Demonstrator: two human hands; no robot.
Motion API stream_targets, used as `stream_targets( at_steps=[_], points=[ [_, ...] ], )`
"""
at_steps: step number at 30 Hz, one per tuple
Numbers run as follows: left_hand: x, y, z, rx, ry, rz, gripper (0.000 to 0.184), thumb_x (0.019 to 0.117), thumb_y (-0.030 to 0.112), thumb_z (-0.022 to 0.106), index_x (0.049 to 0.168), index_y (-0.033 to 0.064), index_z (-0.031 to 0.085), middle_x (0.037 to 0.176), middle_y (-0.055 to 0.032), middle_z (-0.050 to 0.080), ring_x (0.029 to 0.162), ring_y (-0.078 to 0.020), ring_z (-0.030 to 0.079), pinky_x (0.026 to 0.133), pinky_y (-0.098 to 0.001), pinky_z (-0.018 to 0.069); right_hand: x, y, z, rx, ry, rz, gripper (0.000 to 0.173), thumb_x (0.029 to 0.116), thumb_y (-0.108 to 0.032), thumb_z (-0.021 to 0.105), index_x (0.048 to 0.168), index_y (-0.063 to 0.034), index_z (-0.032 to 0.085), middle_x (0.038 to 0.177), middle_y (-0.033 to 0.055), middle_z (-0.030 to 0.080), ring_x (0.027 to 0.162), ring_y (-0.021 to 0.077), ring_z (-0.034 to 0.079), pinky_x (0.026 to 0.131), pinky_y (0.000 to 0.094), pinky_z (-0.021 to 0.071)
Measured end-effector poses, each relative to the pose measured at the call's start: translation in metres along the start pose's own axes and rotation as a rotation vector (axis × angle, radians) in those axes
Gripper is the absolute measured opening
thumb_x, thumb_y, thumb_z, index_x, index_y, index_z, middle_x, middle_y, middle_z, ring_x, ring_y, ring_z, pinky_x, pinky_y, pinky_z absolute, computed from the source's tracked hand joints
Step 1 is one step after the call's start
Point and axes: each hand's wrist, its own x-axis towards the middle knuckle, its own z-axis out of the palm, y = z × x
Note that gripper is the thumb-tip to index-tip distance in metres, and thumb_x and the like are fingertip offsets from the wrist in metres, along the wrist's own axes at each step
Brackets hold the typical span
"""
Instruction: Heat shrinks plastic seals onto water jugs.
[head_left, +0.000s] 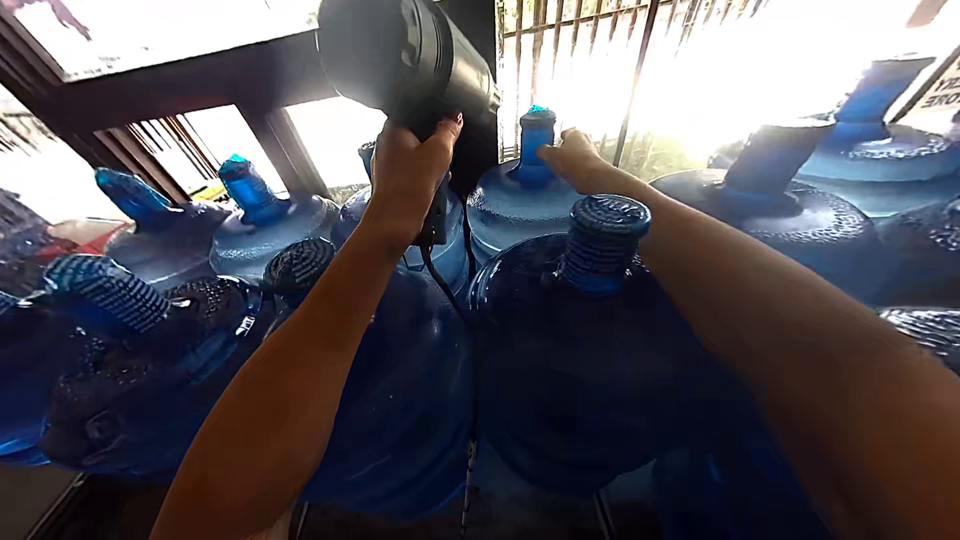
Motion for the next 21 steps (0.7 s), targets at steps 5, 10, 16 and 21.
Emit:
stream_targets(
  at_steps=[5,10,16,21],
  points=[
    [0.000,0.010,-0.009,-0.138,0.098,0.041,0.028,0.1021,0.026,0.064,0.121,0.0058,0.058,0.097,-0.0053,0.064,0.076,-0.0111,0.066,0.067,-0.0293,0.0592,0.012,-0.040,0.038,0.101,0.191,0.136,0.092,0.0919,-0.047,0.070,0.152,0.0103,0.029,0.152,0.0323,0.041,0.144,0.0424,0.040,0.115,0.0578,0.0355],
    [-0.001,0.012,-0.007,-0.135,0.090,0.083,0.029,0.1006,0.023,0.066,0.122,0.0041,0.060,0.103,-0.0073,0.066,0.085,-0.0122,0.068,0.073,-0.0318,0.0603,0.037,-0.020,0.044,0.088,0.307,0.002,0.080,0.0919,-0.034,0.072,0.149,0.0093,0.036,0.142,0.0303,0.053,0.134,0.0408,0.053,0.110,0.0556,0.0431],
    [0.005,0.010,-0.007,-0.146,0.086,0.100,0.013,0.1007,0.016,0.065,0.105,0.0044,0.063,0.090,-0.0051,0.065,0.074,-0.0097,0.067,0.065,-0.0265,0.0590,0.059,0.016,0.012,0.376,-0.040,-0.341,0.050,0.0856,-0.014,0.075,0.127,0.0013,0.053,0.109,0.0054,0.064,0.096,0.0072,0.064,0.087,0.0275,0.0552],
    [0.007,0.009,-0.008,-0.171,0.098,0.015,0.020,0.1018,0.021,0.065,0.112,0.0044,0.061,0.090,-0.0055,0.065,0.070,-0.0113,0.067,0.062,-0.0275,0.0595,0.080,0.019,-0.016,0.417,-0.415,-0.282,0.028,0.0923,-0.005,0.063,0.119,-0.0126,0.056,0.096,-0.0079,0.066,0.086,0.0015,0.066,0.081,0.0231,0.0568]
  ],
)
